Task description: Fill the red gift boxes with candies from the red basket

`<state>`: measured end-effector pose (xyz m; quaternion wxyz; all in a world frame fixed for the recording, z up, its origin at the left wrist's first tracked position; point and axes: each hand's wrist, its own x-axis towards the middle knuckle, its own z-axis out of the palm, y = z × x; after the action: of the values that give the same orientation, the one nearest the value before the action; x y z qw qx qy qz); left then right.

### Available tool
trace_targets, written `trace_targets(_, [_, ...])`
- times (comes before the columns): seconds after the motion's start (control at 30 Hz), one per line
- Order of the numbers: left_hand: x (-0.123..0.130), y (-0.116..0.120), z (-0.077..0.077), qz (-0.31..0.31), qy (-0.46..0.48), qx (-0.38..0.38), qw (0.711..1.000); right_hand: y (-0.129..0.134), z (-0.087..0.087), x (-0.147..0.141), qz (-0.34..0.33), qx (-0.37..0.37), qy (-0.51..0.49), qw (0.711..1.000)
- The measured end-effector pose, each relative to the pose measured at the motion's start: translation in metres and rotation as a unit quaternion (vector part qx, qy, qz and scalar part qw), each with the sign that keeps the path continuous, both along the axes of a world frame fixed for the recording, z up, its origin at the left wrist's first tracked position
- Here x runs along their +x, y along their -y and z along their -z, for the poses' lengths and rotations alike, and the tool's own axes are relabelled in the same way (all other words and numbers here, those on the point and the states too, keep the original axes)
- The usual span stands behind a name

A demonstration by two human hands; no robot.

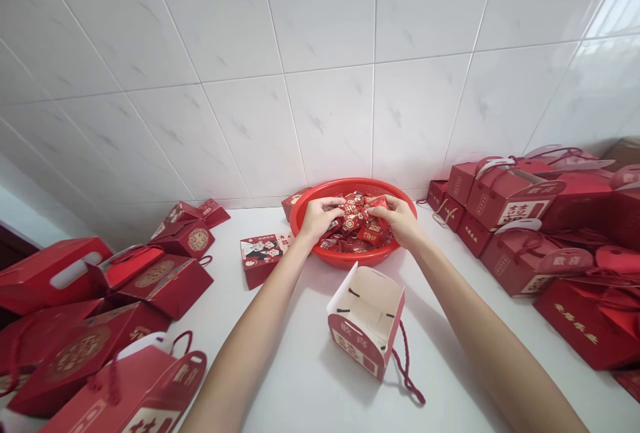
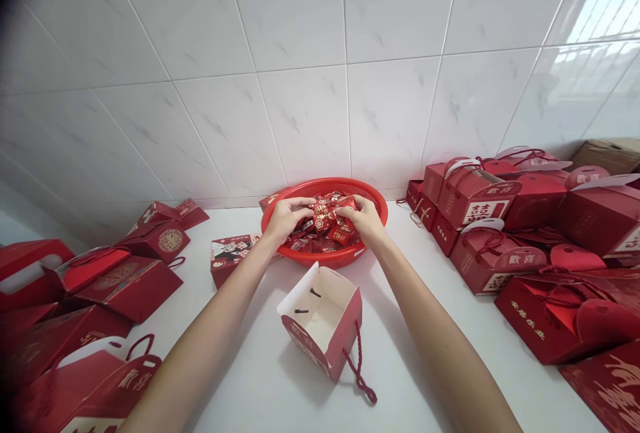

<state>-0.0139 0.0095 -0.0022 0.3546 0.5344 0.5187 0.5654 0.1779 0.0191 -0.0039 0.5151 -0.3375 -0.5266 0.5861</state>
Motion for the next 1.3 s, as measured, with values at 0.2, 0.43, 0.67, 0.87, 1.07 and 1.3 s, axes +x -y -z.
trace_targets(0.2, [-0.002, 0.002, 0.001, 0.054, 0.01, 0.036, 0.998, 0.002, -0.004, 0.0, -0.055, -0.003, 0.015, 0.998])
trace_targets(0.43, [-0.006, -0.005, 0.009, 0.038, -0.08, 0.049, 0.995, 0.003, -0.003, -0.002, -0.033, 0.006, 0.027, 0.999])
trace_targets(0.67, [-0.007, -0.008, 0.014, -0.012, -0.279, -0.049, 0.959, 0.002, 0.001, -0.002, 0.02, 0.016, 0.039, 0.999])
trace_targets(0.87, [-0.002, -0.005, 0.014, 0.031, -0.422, -0.129, 0.897, 0.001, 0.004, -0.002, 0.033, 0.043, 0.059, 0.997])
trace_targets(1.07, [-0.003, -0.011, 0.017, 0.056, -0.474, -0.154, 0.865, 0.002, 0.003, -0.001, 0.034, 0.063, 0.066, 0.995])
trace_targets(1.3, [-0.006, -0.014, 0.022, 0.059, -0.442, -0.119, 0.887, 0.006, 0.001, 0.0, 0.02, 0.074, 0.08, 0.994])
